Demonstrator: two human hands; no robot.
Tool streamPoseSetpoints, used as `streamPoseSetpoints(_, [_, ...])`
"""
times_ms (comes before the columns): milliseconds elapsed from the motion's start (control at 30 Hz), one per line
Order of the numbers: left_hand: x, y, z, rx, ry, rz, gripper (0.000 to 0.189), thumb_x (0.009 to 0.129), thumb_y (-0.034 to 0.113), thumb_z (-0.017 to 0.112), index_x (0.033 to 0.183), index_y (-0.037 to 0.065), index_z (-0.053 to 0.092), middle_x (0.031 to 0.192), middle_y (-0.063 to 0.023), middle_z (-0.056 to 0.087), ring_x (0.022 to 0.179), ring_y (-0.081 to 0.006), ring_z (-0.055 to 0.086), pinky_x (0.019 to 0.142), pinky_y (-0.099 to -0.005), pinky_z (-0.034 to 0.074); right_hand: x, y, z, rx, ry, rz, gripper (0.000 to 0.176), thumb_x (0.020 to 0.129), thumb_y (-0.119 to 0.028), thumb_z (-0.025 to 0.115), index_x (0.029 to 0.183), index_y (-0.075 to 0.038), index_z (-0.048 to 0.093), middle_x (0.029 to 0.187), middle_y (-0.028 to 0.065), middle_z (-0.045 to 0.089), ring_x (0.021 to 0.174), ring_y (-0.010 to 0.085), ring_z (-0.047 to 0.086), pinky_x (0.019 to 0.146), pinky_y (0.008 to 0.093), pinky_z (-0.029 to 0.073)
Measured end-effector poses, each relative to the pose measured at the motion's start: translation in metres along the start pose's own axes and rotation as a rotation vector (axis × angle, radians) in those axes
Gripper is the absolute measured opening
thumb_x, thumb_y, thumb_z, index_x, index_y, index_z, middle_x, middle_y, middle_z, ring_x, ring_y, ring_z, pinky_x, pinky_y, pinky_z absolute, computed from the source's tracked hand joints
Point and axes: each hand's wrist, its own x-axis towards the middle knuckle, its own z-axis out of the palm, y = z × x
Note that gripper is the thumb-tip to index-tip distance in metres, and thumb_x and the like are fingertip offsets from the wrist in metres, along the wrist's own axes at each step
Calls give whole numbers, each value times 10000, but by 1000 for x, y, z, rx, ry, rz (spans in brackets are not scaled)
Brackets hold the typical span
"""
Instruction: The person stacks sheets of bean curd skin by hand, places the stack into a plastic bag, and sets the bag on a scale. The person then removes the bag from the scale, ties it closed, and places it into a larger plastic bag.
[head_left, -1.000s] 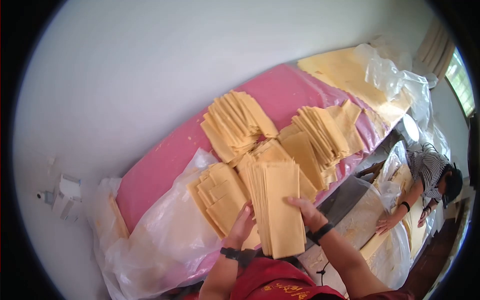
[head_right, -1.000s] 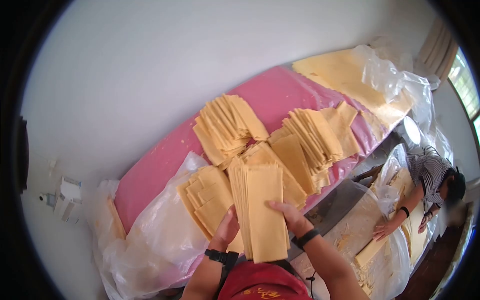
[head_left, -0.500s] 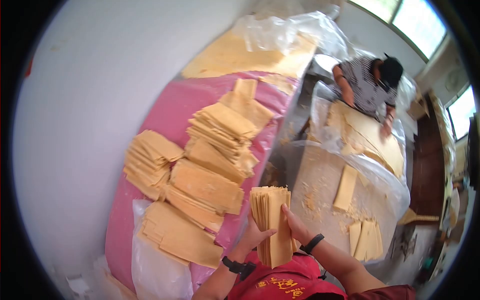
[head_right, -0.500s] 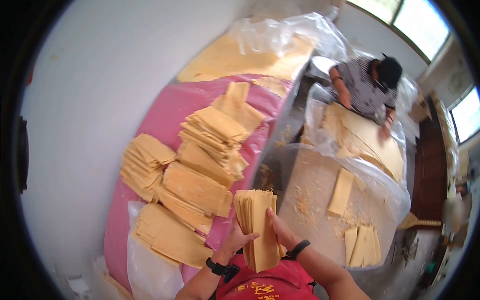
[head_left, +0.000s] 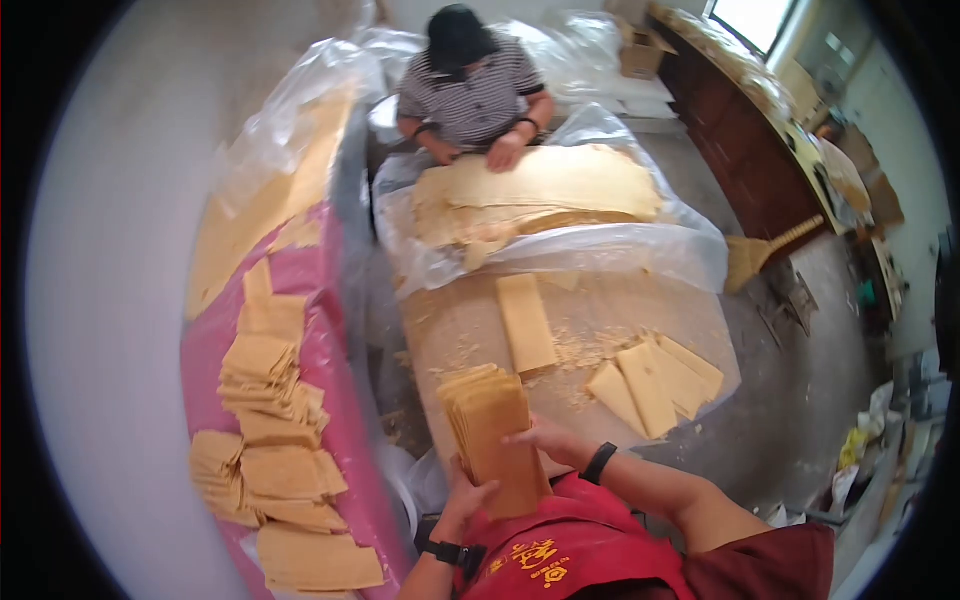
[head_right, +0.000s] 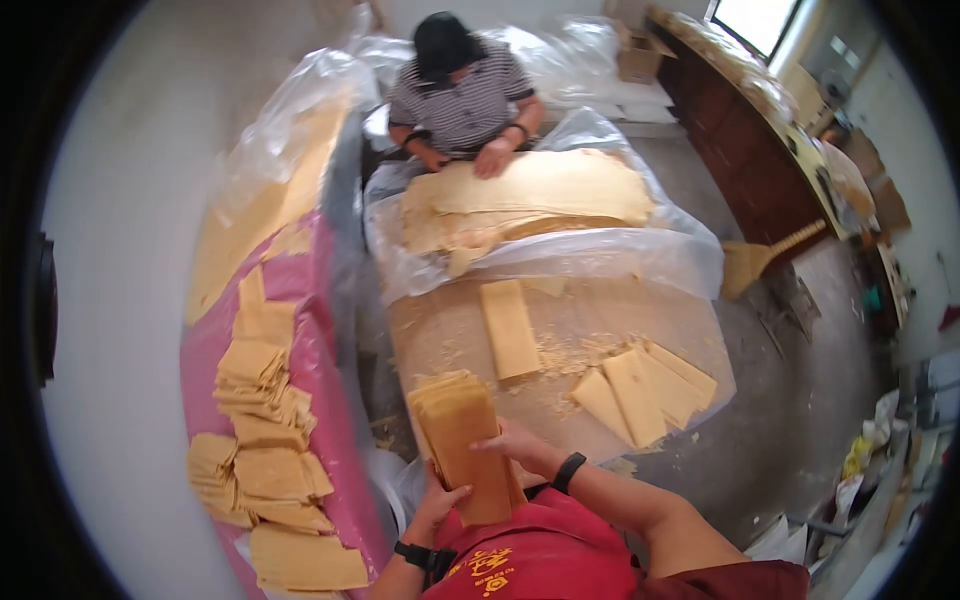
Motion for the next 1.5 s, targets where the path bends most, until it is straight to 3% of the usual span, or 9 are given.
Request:
streamPoseSetpoints(67, [24,-8,17,210,19,138,814,745,35,738,1381,40,230,1288,-137,515,1160,-205,528,950,-340,452,-22,-16,-15,-254,-71,-370,564,809,-238,713,1288,-31,497,1145,73,622,987,163,597,896,324,467])
streamPoseSetpoints(133, [34,17,44,331,37,180,715,759,16,719,1360,37,332,1243,-129,573,1126,-201,563,915,-330,476,-37,-37,-34,-446,-80,86,606,777,-245,740,1294,-53,487,1163,87,613,1036,183,576,939,340,439])
streamPoseSetpoints(200, [46,36,62,352,-144,315,584,769,8,707,1297,30,458,1222,-108,590,1138,-225,562,932,-323,466,-45,-25,-49,-706,97,-519,636,761,-275,754,1288,-53,477,1163,134,613,1009,260,608,893,358,467])
streamPoseSetpoints(400, [61,2,87,564,-13,461,682,718,173,813,1288,57,456,1219,-100,541,1115,-257,550,963,-360,434,-55,-23,-94,-966,90,-388,590,772,-257,740,1266,-67,481,1049,219,632,972,375,608,833,390,495])
streamPoseSetpoints(733, [83,-32,81,615,50,480,648,713,76,795,1250,57,432,1182,-83,532,1086,-224,554,914,-325,458,-9,58,-139,-994,241,-416,502,763,-243,696,1195,-67,509,971,200,629,946,392,584,816,434,468])
streamPoseSetpoints(933, [90,11,64,348,-100,117,600,802,62,722,1308,36,401,1244,-88,533,1133,-190,526,946,-321,442,-13,7,-108,-1063,248,-357,431,733,-226,715,1098,-40,579,956,196,635,920,358,609,823,412,480])
streamPoseSetpoints(1033, [101,12,70,107,27,198,577,829,99,696,1303,-3,385,1215,-133,551,1118,-201,545,965,-315,428,-6,14,-100,-564,323,-252,556,804,-331,714,1206,-12,499,1057,122,633,1004,174,595,851,321,487])
streamPoseSetpoints(1233, [123,-12,87,-68,180,-218,501,878,180,675,1281,31,417,1210,-118,546,1042,-205,575,868,-325,502,9,54,-105,-463,569,-4,619,815,-424,678,1181,49,517,1041,207,648,947,265,642,804,364,513])
streamPoseSetpoints(1500, [94,-72,149,-212,-1,-456,589,804,52,717,1252,9,338,1158,-147,548,1031,-249,587,872,-351,509,-27,76,-165,-236,527,168,606,841,-390,661,1263,12,493,1107,166,633,1002,214,617,853,357,500])
